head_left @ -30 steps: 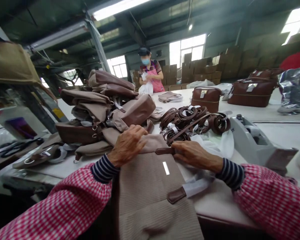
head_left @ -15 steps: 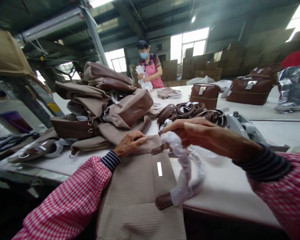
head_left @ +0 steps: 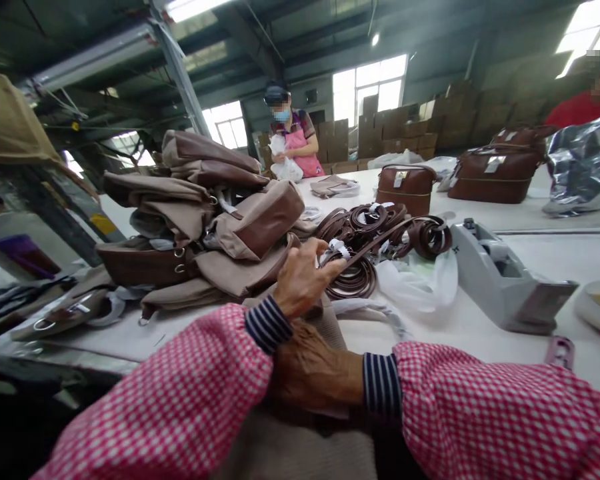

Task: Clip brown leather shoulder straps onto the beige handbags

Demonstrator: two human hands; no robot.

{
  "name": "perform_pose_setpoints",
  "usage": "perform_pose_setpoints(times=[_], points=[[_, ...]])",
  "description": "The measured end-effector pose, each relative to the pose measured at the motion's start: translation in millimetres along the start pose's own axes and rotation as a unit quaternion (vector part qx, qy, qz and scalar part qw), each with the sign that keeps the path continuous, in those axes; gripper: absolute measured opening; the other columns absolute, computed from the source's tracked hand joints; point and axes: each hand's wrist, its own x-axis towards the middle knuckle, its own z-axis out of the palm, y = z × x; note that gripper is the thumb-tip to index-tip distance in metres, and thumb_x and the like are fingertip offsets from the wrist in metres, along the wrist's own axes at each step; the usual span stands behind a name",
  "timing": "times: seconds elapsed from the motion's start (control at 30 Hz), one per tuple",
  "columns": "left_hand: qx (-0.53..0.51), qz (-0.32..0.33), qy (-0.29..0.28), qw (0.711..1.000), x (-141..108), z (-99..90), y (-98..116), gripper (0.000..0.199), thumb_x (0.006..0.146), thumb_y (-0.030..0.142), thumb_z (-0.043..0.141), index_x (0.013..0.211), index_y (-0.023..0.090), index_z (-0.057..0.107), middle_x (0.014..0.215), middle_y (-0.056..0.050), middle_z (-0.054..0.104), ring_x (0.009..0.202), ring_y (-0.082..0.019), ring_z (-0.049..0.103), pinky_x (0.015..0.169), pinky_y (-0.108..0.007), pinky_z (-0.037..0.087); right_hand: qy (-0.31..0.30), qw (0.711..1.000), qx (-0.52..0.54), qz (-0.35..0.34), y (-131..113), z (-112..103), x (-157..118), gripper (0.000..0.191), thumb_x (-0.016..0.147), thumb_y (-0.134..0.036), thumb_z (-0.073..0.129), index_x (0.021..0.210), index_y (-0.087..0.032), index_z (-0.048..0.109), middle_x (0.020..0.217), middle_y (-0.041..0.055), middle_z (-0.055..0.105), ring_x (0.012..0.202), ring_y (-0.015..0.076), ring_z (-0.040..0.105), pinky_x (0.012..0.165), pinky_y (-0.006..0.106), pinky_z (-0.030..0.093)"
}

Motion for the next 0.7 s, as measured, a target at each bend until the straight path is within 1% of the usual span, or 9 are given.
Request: perform_pose_setpoints(times=[0.07,0.1,0.2,0.27,0.33,0.4,0.47,0.6,0.7], points=[[0.039,-0.041,0.002,0.998,-2,29.4,-17,0.057,0.08,0.043,0.08,0.129,0.021,0.06,0.129,-0.014,0.067,0.123,-0.037,0.058,0.1,-0.05,0.048,-0.045,0.995,0.091,-0.017,1,-18,-1,0.035,0.095,-0.042,0.066,0.125,-0.025,0.069,0.125,0.0081,0.071,0.131,0.0321,0.053,0.121,0.048,0.032],[0.041,-0.054,-0.003,0.998,-3,37.0,-28,0.062,0.076,0.04,0.084,0.129,0.02,0.058,0.129,-0.015,0.067,0.121,-0.037,0.059,0.099,-0.05,0.049,-0.078,0.985,0.152,-0.019,0,-33,-2,0.033,0.093,-0.042,0.069,0.122,-0.026,0.071,0.122,0.0054,0.073,0.127,0.03,0.057,0.12,0.045,0.035],[0.042,-0.063,0.003,0.997,-7,35.8,-62,0.059,0.078,0.033,0.081,0.13,0.02,0.056,0.13,-0.014,0.065,0.122,-0.035,0.059,0.102,-0.05,0.048,-0.165,0.925,0.342,0.005,0,-83,-15,0.033,0.096,-0.044,0.066,0.118,-0.02,0.075,0.112,0.0036,0.075,0.105,0.0221,0.067,0.097,0.032,0.053],[0.041,-0.056,-0.002,0.998,-13,27.2,-76,0.045,0.083,0.033,0.076,0.124,0.021,0.062,0.124,-0.012,0.067,0.119,-0.032,0.06,0.104,-0.049,0.047,-0.115,0.914,0.38,0.084,8,-110,-27,0.035,0.097,-0.044,0.065,0.113,-0.015,0.077,0.101,0.0049,0.075,0.09,0.0183,0.068,0.079,0.027,0.054],[0.036,-0.046,-0.013,0.998,-19,21.4,-82,0.031,0.088,0.036,0.071,0.116,0.022,0.069,0.115,-0.009,0.069,0.112,-0.028,0.063,0.103,-0.045,0.048,0.012,0.938,0.309,0.157,24,-123,-37,0.029,0.097,-0.037,0.065,0.104,-0.013,0.079,0.086,0.0031,0.072,0.075,0.0143,0.062,0.067,0.023,0.048],[0.032,-0.041,-0.015,0.999,-23,20.1,-82,0.025,0.093,0.038,0.065,0.112,0.023,0.071,0.11,-0.007,0.07,0.108,-0.025,0.064,0.1,-0.04,0.048,0.121,0.951,0.203,0.197,46,-120,-40,0.021,0.094,-0.027,0.063,0.092,-0.012,0.078,0.076,0.0015,0.068,0.068,0.0122,0.057,0.063,0.023,0.043],[0.036,-0.047,-0.007,0.998,-24,21.4,-80,0.024,0.097,0.041,0.058,0.107,0.023,0.072,0.106,-0.005,0.072,0.104,-0.024,0.066,0.096,-0.036,0.048,0.155,0.95,0.161,0.216,68,-109,-37,0.015,0.09,-0.023,0.065,0.091,-0.012,0.075,0.072,0.0011,0.066,0.066,0.0124,0.056,0.062,0.024,0.042],[0.064,-0.073,0.007,0.995,-17,23.6,-75,0.04,0.103,0.053,0.046,0.091,0.022,0.068,0.088,-0.003,0.072,0.087,-0.022,0.066,0.076,-0.032,0.042,0.12,0.937,0.222,0.24,96,-87,-23,0.017,0.082,-0.029,0.073,0.084,-0.012,0.07,0.064,-0.0006,0.062,0.061,0.0124,0.055,0.055,0.022,0.038],[0.091,-0.093,0.0,0.992,-10,24.4,-74,0.046,0.1,0.061,0.047,0.082,0.022,0.066,0.079,-0.003,0.07,0.077,-0.023,0.064,0.067,-0.031,0.034,0.081,0.928,0.266,0.248,107,-85,-22,0.025,0.084,-0.037,0.069,0.08,-0.013,0.068,0.065,0.0011,0.064,0.057,0.0128,0.057,0.05,0.022,0.04]])
